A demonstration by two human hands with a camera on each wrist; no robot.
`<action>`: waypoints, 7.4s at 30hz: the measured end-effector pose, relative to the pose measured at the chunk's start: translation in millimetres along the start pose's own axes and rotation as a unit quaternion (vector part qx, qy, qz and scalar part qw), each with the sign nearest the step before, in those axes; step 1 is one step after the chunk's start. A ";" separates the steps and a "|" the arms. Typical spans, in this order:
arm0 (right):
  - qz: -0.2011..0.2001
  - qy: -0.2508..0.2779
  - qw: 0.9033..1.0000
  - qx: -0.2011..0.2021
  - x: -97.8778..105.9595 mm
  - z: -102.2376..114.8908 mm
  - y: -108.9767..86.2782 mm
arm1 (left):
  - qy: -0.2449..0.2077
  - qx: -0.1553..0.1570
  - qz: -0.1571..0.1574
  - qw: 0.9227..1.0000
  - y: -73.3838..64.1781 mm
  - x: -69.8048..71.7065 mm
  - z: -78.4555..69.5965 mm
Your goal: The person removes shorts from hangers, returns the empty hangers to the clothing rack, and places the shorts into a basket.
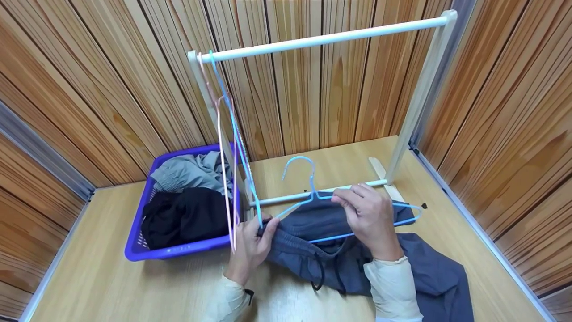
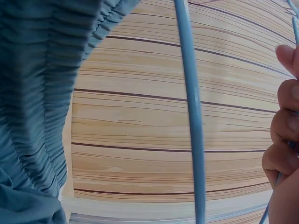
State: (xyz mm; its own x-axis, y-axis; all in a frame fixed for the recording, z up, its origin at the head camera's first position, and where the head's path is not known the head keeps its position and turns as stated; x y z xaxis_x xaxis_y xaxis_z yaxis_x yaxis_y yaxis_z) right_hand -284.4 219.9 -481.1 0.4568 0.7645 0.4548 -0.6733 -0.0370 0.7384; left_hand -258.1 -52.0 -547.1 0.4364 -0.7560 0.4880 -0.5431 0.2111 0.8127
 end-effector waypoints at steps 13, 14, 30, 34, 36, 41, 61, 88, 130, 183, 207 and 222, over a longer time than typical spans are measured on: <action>0.004 0.009 1.000 -0.001 2.6 0.7 -1.8 | 0.048 -0.043 -0.031 0.997 -0.5 1.1 1.9; 0.004 0.013 1.000 -0.002 3.1 0.3 -1.8 | 0.049 -0.044 -0.035 0.997 0.0 1.5 2.2; -0.051 0.039 0.997 -0.039 30.9 -19.4 -0.9 | 0.073 -0.025 -0.050 0.996 0.3 4.5 5.7; -0.061 0.021 0.996 -0.055 40.9 -21.1 -0.2 | 0.072 -0.019 -0.056 0.996 0.1 4.4 7.2; -0.068 0.031 0.995 -0.064 45.7 -20.2 0.3 | 0.080 -0.019 -0.061 0.995 0.0 4.3 8.2; -0.088 0.074 0.990 -0.081 54.8 -16.2 0.3 | 0.104 -0.015 -0.071 0.992 -1.3 3.7 11.6; -0.126 0.012 0.986 -0.108 58.1 -29.8 -2.9 | 0.084 0.003 -0.058 0.995 -0.9 6.0 9.0; -0.170 -0.038 0.974 -0.147 49.8 -24.4 -0.5 | 0.023 0.058 -0.147 0.987 15.7 33.6 23.8; -0.155 -0.070 0.970 -0.176 18.5 71.9 124.4 | -0.048 0.153 -0.053 0.986 160.1 64.3 70.9; 0.054 -0.005 0.975 -0.215 -97.6 148.4 145.0 | -0.026 0.151 -0.055 0.987 171.8 36.5 80.8; 0.069 0.048 0.964 -0.251 -78.2 125.8 125.6 | -0.029 0.176 -0.040 0.983 172.5 35.8 82.1; -0.009 0.083 0.955 -0.285 -68.5 80.3 83.3 | -0.051 0.121 -0.061 0.990 166.8 43.1 81.1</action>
State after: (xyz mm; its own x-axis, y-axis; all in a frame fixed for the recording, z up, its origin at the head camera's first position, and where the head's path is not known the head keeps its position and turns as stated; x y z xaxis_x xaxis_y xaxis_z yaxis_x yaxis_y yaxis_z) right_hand -325.1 112.8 -410.8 0.4049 0.8552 0.3236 -0.8947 0.2975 0.3332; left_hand -388.1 -99.6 -416.3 0.4411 -0.8280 0.3462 -0.6517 -0.0302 0.7579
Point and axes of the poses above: each hand's wrist, its own y-axis towards the middle knuckle, its own x-axis out of the back of the hand, z = x × y, the point moved 1 cm from there along y, towards the middle knuckle, and after that the axes turned 14 degrees about -x, right-handed, at the moved point
